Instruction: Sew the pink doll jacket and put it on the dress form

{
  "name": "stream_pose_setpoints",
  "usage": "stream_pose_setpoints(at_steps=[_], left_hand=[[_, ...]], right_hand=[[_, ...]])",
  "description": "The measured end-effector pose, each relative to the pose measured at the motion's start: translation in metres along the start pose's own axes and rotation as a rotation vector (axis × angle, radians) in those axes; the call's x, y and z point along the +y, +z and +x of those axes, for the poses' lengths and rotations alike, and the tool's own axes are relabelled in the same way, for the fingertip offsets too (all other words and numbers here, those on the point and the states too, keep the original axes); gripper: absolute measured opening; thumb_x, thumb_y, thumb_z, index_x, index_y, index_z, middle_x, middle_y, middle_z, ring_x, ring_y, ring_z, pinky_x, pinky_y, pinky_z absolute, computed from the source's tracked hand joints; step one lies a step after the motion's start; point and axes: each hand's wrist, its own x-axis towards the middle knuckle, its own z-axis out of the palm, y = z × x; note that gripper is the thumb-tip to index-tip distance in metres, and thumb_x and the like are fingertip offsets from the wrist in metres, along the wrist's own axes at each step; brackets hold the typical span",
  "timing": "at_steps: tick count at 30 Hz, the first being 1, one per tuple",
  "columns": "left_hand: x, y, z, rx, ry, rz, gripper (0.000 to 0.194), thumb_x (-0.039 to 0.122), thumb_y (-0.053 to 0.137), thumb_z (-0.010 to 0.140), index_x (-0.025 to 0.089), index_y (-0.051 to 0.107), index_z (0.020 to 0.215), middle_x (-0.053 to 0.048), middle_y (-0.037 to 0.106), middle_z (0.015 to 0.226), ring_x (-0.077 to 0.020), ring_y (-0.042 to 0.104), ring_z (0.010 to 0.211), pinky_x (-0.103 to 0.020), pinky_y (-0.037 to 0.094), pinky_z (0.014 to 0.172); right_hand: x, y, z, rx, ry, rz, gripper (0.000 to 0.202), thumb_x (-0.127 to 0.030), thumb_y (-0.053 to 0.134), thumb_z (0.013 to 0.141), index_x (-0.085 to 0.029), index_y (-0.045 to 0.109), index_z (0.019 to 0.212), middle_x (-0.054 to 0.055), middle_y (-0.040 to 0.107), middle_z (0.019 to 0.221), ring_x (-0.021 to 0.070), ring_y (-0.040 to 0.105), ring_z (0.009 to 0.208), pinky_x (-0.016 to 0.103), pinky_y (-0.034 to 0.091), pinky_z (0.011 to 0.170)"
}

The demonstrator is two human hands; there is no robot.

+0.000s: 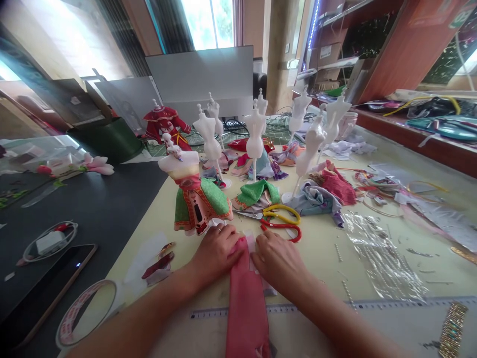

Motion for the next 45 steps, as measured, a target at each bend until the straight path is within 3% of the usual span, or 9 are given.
stream_pose_setpoints(at_steps=[7,16,27,30,35,38,45], left_hand=[[-0.001,0.002,0.000,0.003,0.007,-0.006,0.027,0.035,0.040,0.090,0.020,0.060,0.100,-0.006,0.058,0.096,-0.0239,0.051,0.089,-0.039,0.042,0.078],[0.000,0.001,-0.001,0.012,0.004,-0.003,0.028,0.034,0.038,0.091,0.020,0.060,0.100,-0.007,0.058,0.095,-0.0239,0.051,0.088,-0.038,0.041,0.076],[0.000,0.000,-0.001,0.023,0.016,0.017,0.024,0.033,0.042,0.089,0.018,0.059,0.096,-0.007,0.058,0.094,-0.0241,0.051,0.087,-0.038,0.042,0.072],[0.000,0.000,-0.001,0.016,0.014,0.005,0.023,0.033,0.044,0.087,0.018,0.059,0.099,-0.007,0.058,0.095,-0.0243,0.051,0.088,-0.038,0.042,0.074],[0.001,-0.001,-0.002,0.025,0.018,0.015,0.022,0.031,0.043,0.088,0.018,0.059,0.096,-0.007,0.057,0.094,-0.0238,0.051,0.088,-0.037,0.041,0.074],[0.001,-0.001,-0.002,0.017,0.019,0.017,0.022,0.031,0.044,0.088,0.018,0.059,0.098,-0.007,0.058,0.094,-0.0242,0.051,0.088,-0.038,0.041,0.074],[0.002,-0.002,0.000,-0.014,0.010,0.031,0.021,0.030,0.045,0.087,0.017,0.059,0.097,-0.008,0.058,0.095,-0.0246,0.051,0.089,-0.039,0.042,0.076]], right_hand=[[-0.005,0.007,0.001,-0.008,-0.037,-0.008,0.014,-0.014,0.048,0.084,-0.015,0.056,0.073,0.004,0.060,0.074,0.0155,0.055,0.065,0.027,0.020,0.053],[-0.003,0.015,0.002,0.071,-0.032,0.050,0.011,-0.014,0.045,0.082,-0.016,0.049,0.072,0.002,0.057,0.068,0.0144,0.051,0.058,0.027,0.017,0.051],[-0.001,0.012,0.005,0.062,0.046,0.491,0.008,-0.014,0.045,0.075,-0.019,0.045,0.069,-0.002,0.055,0.062,0.0132,0.049,0.057,0.023,0.026,0.051],[0.002,0.016,0.005,0.074,0.053,0.592,0.004,-0.015,0.047,0.073,-0.019,0.048,0.076,-0.001,0.056,0.068,0.0130,0.048,0.058,0.022,0.030,0.051],[0.007,0.023,0.007,0.035,0.053,0.760,0.024,-0.016,0.048,0.071,-0.018,0.048,0.094,-0.002,0.052,0.070,0.0120,0.048,0.056,0.021,0.033,0.050],[0.008,0.024,0.009,0.018,0.064,0.823,0.032,-0.017,0.049,0.070,-0.016,0.044,0.102,-0.003,0.051,0.070,0.0118,0.048,0.056,0.022,0.035,0.049],[0.011,0.020,0.010,-0.066,0.141,0.860,0.029,-0.020,0.052,0.072,-0.014,0.045,0.099,-0.005,0.052,0.058,0.0127,0.051,0.050,0.022,0.035,0.047]])
